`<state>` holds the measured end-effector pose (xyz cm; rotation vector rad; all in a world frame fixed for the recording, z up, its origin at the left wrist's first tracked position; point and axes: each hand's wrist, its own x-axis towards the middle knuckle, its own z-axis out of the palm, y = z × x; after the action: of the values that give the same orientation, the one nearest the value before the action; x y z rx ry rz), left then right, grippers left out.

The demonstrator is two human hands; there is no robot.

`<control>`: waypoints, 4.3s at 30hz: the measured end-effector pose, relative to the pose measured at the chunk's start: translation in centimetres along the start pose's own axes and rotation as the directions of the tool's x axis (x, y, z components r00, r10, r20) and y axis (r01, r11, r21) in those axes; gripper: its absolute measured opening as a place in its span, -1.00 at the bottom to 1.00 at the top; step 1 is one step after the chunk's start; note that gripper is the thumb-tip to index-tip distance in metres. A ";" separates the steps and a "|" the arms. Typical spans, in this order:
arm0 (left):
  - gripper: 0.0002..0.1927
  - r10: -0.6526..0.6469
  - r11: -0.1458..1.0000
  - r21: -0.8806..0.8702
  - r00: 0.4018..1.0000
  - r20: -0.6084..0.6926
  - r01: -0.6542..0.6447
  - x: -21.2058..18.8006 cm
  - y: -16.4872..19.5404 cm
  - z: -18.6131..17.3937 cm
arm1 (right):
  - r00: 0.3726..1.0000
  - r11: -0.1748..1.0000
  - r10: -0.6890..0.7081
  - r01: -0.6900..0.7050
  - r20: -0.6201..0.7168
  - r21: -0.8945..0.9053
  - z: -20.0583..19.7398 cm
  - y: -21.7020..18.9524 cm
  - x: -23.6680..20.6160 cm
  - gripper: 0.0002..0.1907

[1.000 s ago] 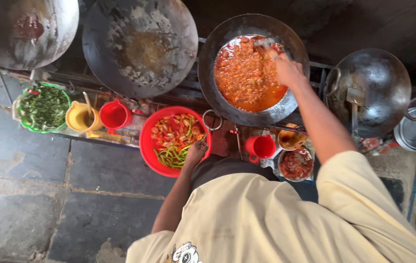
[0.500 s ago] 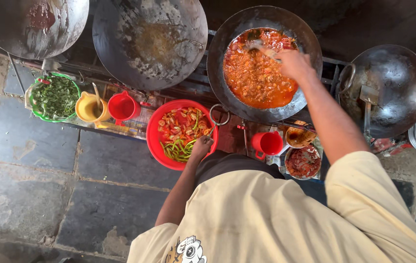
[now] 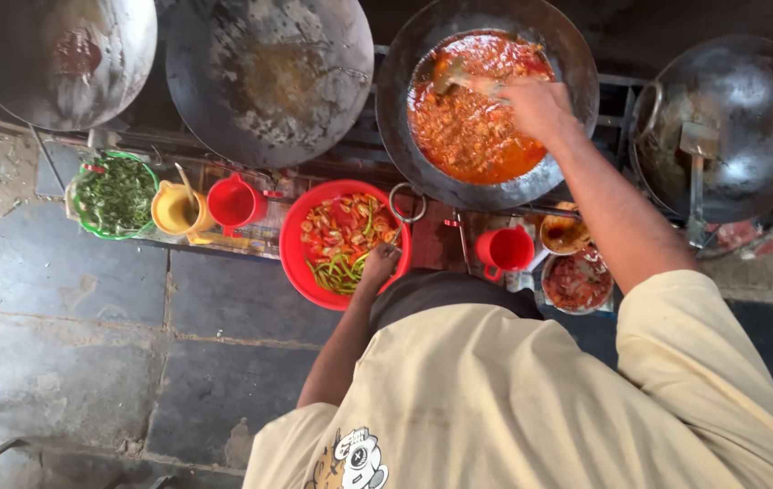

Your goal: The person stirs a red stew in a large wok using a metal spatula. The person occasionally reaches into a red bowl containing sliced vegetables, but does not add them to the wok during the clip.

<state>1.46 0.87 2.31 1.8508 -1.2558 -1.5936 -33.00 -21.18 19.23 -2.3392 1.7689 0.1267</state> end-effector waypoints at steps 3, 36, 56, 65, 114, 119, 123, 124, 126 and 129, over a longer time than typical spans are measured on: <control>-0.72 0.014 0.999 -0.049 1.000 0.006 -0.014 0.2 -0.3 0.5 | 0.999 0.999 -0.044 0.045 0.022 -0.031 0.8 -1.6 -1.3 -0.44; -0.75 0.025 0.994 -0.100 0.997 -0.079 -0.033 -0.7 -1.8 0.0 | 0.987 0.917 0.100 -0.142 -0.130 -0.374 -8.9 14.2 6.6 -0.54; -0.73 -0.124 0.955 -0.257 0.987 0.104 0.147 -0.9 1.1 1.1 | 0.995 0.975 0.094 -0.086 0.033 -0.204 -7.3 0.6 9.8 -0.69; -0.75 -0.150 0.954 -0.243 0.981 0.125 0.177 -0.1 1.8 1.6 | 0.989 0.986 -0.132 0.138 -0.066 0.096 7.3 -7.8 -1.7 -0.49; -0.74 0.087 0.976 0.206 0.993 -0.082 -0.068 -1.1 0.7 0.6 | 0.996 0.999 0.026 -0.023 -0.087 0.025 6.3 -4.4 0.0 -0.35; -0.72 0.164 0.891 0.437 0.985 -0.059 -0.122 -0.3 1.0 1.8 | 0.924 0.950 -0.021 0.137 -0.381 0.279 5.0 2.6 -3.3 -0.48; -0.73 0.198 0.877 0.462 0.976 -0.095 -0.133 0.3 1.0 2.2 | 0.953 0.237 0.298 -0.018 -0.056 0.971 -0.8 5.7 -8.8 -0.32; -0.72 0.189 0.877 0.464 0.977 -0.098 -0.123 0.4 1.0 2.4 | 0.950 0.143 0.303 0.034 -0.077 0.989 -1.9 5.9 -10.5 -0.30; -0.72 0.164 0.877 0.470 0.981 -0.101 -0.098 0.4 1.0 2.8 | 0.948 0.147 0.307 0.033 -0.078 0.989 -2.6 5.1 -14.0 -0.37; -0.70 0.063 0.850 0.527 0.996 -0.065 -0.020 0.6 1.2 3.9 | 0.963 0.219 0.269 -0.039 -0.022 0.975 -0.6 4.1 -15.7 -0.60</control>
<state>-2.61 0.74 1.82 2.1517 -1.8182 -1.2076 -41.34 -7.56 22.34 -1.1933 1.3963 -0.9640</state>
